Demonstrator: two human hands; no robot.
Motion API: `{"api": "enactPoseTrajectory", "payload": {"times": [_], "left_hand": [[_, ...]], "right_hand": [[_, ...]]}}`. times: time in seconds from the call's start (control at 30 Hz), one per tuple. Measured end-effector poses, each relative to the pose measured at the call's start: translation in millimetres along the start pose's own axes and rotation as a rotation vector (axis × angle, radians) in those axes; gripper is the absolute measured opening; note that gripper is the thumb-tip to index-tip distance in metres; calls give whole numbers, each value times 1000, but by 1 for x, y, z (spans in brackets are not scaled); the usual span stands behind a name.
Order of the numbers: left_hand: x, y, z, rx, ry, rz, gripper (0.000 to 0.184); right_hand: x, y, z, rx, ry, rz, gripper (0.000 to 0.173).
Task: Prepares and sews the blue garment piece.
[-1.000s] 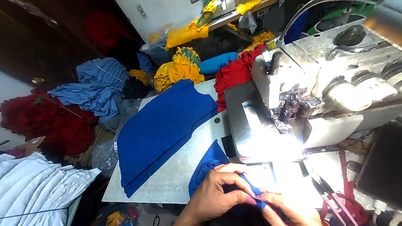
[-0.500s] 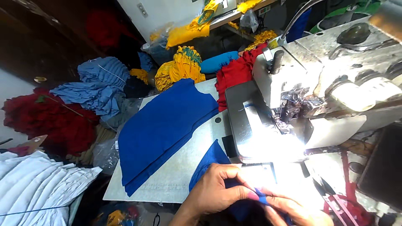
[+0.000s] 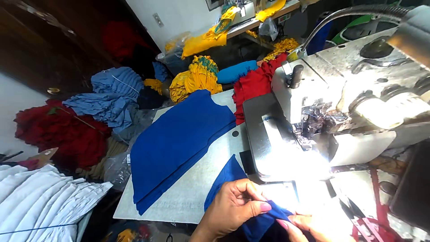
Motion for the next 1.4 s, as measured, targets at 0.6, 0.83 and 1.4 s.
{"api": "enactPoseTrajectory", "payload": {"times": [0.6,0.83,1.4], "left_hand": [[-4,5,-5,-93,97,20,4],[-34,0,-27,24,204,-62,6],[-27,5,-90,-59,127,-90,17]], "right_hand": [[4,-6,-4,6,-40,-6,15],[27,-25,-35,-34,-174,67,18],[17,-35,-64,-135,7,112,17]]}}
Point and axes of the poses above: each hand's wrist, its own z-axis away from the middle knuckle, its own y-axis out of the palm, x = y × z, the point moved 1 cm from there along -z, towards the middle knuckle, and after that the axes turned 5 degrees about z, right-handed, at the moved point
